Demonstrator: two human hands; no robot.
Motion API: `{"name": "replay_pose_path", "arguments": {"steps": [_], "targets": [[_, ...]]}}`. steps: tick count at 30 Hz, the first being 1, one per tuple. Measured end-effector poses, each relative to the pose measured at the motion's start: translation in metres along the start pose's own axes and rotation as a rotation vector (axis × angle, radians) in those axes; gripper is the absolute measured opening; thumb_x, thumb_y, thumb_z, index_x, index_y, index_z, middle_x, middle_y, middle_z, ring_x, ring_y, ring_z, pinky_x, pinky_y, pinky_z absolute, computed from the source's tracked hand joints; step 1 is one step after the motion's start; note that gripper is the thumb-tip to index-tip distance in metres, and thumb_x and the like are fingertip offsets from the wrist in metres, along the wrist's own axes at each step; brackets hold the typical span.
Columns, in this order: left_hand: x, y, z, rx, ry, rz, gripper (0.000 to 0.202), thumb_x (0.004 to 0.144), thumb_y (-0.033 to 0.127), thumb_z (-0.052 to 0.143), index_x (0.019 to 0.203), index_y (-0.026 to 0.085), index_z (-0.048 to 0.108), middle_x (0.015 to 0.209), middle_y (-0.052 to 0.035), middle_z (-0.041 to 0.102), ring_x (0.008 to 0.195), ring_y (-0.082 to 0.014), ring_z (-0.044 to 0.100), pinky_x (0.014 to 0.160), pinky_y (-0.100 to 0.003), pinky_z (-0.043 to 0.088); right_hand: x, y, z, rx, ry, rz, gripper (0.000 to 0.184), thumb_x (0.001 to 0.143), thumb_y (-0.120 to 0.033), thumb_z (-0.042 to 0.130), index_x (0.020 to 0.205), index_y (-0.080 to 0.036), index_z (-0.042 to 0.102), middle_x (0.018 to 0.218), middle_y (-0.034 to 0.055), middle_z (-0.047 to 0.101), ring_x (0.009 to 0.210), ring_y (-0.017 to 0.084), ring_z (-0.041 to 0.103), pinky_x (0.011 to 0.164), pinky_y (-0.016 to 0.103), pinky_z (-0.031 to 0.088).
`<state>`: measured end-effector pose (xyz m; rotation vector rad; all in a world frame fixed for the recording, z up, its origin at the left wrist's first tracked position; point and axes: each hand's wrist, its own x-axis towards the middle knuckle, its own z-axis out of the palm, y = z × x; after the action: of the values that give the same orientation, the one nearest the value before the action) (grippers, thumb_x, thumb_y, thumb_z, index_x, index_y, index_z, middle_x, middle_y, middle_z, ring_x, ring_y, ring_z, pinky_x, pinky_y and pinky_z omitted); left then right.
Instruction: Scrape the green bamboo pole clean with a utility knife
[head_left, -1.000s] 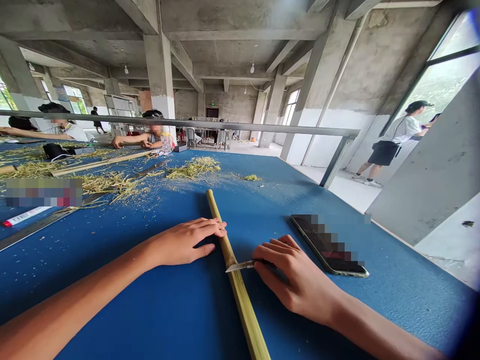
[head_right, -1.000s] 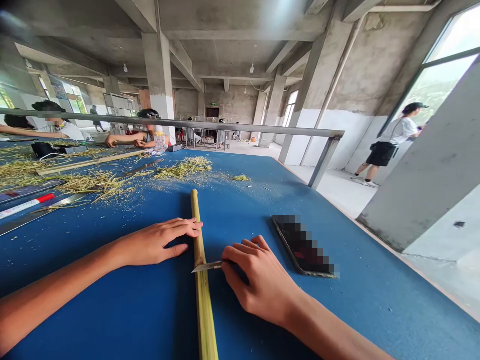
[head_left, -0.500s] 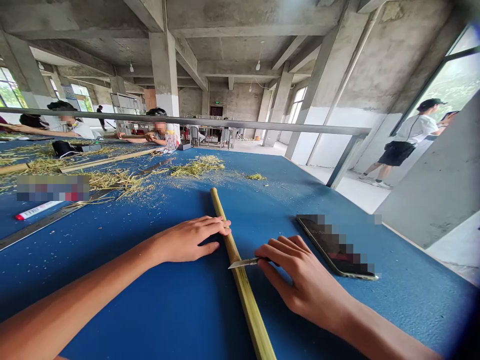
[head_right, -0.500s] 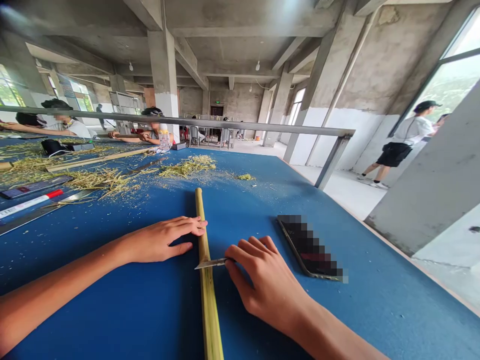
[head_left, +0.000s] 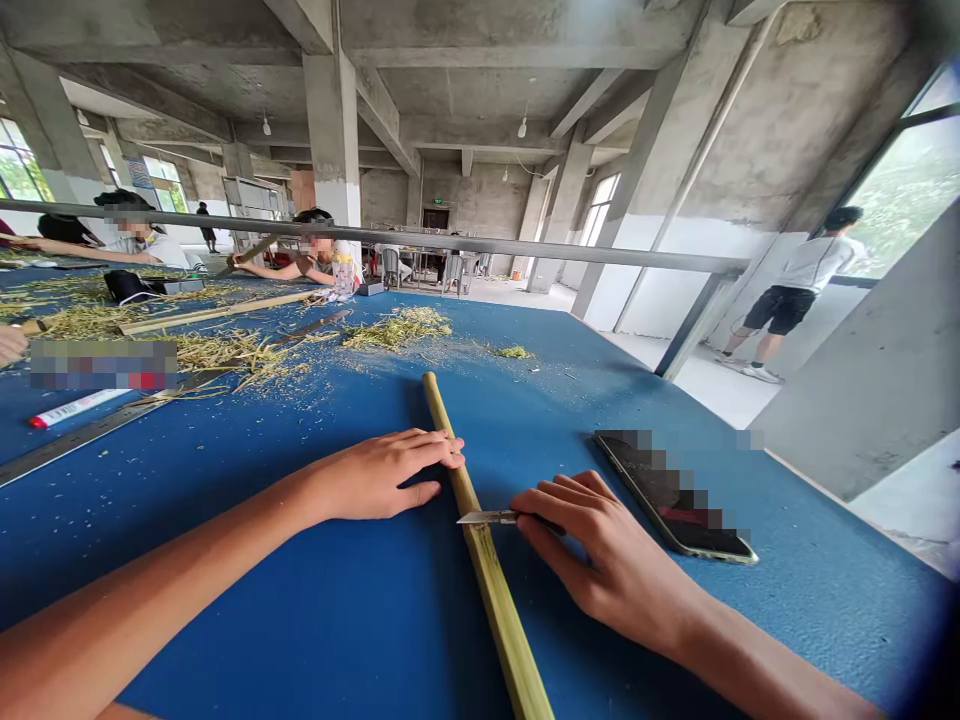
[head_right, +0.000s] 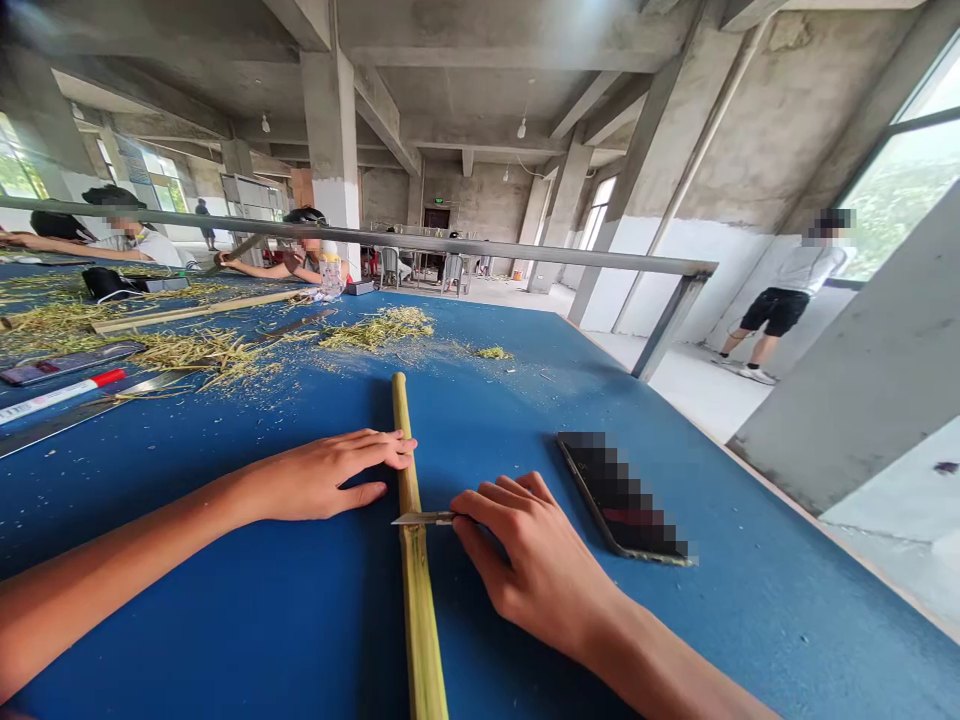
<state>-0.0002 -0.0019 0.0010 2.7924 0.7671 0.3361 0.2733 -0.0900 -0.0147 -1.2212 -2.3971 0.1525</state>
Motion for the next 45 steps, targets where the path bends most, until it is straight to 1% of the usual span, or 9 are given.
{"name": "replay_pose_path", "arguments": {"steps": [8,16,21,28,32,36,39,42,45], "targets": [[0.001,-0.002,0.001,-0.017,0.015,0.016,0.033,0.099,0.026,0.052,0.132,0.027,0.055,0.154,-0.0014,0.045,0.144,-0.0210,0.041,0.121,-0.037,0.032,-0.002,-0.009,-0.004,-0.020,-0.058,-0.035,0.023,0.106,-0.031,0.040,0.093,-0.024,0.057,0.078,-0.0003,0.058,0.072,0.018,0.049,0.076,0.039,0.031],[0.000,0.001,0.000,-0.019,0.004,0.004,0.032,0.100,0.026,0.052,0.132,0.026,0.055,0.154,-0.0009,0.045,0.145,-0.0203,0.039,0.121,-0.036,0.031,-0.003,-0.004,0.003,-0.051,0.015,0.016,0.021,0.108,-0.033,0.037,0.106,-0.025,0.057,0.087,0.0028,0.062,0.078,0.020,0.052,0.074,0.039,0.030],[0.000,0.001,0.000,-0.007,-0.006,-0.007,0.033,0.100,0.027,0.051,0.133,0.026,0.054,0.155,-0.0004,0.044,0.145,-0.0201,0.039,0.121,-0.035,0.031,-0.002,-0.002,0.001,-0.004,0.001,0.015,0.024,0.107,-0.035,0.038,0.101,-0.024,0.058,0.082,0.0019,0.062,0.073,0.019,0.053,0.074,0.038,0.032],[0.000,-0.002,0.001,-0.015,-0.012,-0.003,0.032,0.100,0.028,0.051,0.132,0.027,0.054,0.155,-0.0009,0.045,0.145,-0.0212,0.040,0.121,-0.037,0.031,0.002,-0.003,-0.004,0.022,-0.038,-0.019,0.024,0.107,-0.030,0.039,0.095,-0.023,0.059,0.077,-0.0007,0.062,0.068,0.016,0.053,0.074,0.036,0.034],[0.000,-0.001,-0.003,-0.025,0.014,0.008,0.028,0.100,0.028,0.050,0.127,0.027,0.056,0.146,-0.0022,0.053,0.137,-0.0216,0.048,0.114,-0.036,0.037,-0.002,-0.008,-0.005,0.002,-0.049,-0.059,0.024,0.106,-0.030,0.041,0.089,-0.024,0.057,0.074,-0.0013,0.060,0.068,0.016,0.053,0.076,0.037,0.032],[0.000,0.001,-0.007,-0.026,0.038,-0.011,0.024,0.100,0.030,0.050,0.122,0.026,0.059,0.130,-0.0026,0.061,0.123,-0.0209,0.057,0.104,-0.032,0.045,-0.003,-0.009,-0.002,-0.058,0.013,-0.047,0.023,0.106,-0.030,0.038,0.098,-0.023,0.058,0.079,0.0023,0.063,0.071,0.018,0.054,0.078,0.038,0.031],[0.000,0.000,-0.006,-0.022,0.043,-0.005,0.024,0.101,0.030,0.050,0.123,0.026,0.059,0.132,-0.0027,0.060,0.124,-0.0212,0.056,0.105,-0.032,0.044,-0.001,-0.008,0.001,-0.099,0.053,-0.027,0.022,0.107,-0.028,0.037,0.106,-0.022,0.058,0.085,0.0045,0.066,0.076,0.019,0.057,0.078,0.038,0.029],[-0.001,-0.002,-0.004,-0.007,0.047,0.005,0.024,0.101,0.031,0.049,0.123,0.026,0.058,0.136,-0.0028,0.058,0.128,-0.0217,0.053,0.107,-0.033,0.042,0.001,-0.008,0.000,-0.111,0.048,-0.029,0.019,0.106,-0.025,0.039,0.110,-0.024,0.058,0.086,0.0025,0.066,0.076,0.018,0.058,0.079,0.038,0.028],[-0.001,-0.002,-0.005,-0.002,0.040,-0.002,0.024,0.101,0.032,0.049,0.123,0.027,0.058,0.136,-0.0023,0.058,0.128,-0.0216,0.053,0.106,-0.032,0.042,0.001,-0.008,-0.003,-0.113,0.036,-0.037,0.020,0.105,-0.025,0.040,0.108,-0.025,0.060,0.083,0.0004,0.065,0.073,0.018,0.058,0.079,0.039,0.027]]}}
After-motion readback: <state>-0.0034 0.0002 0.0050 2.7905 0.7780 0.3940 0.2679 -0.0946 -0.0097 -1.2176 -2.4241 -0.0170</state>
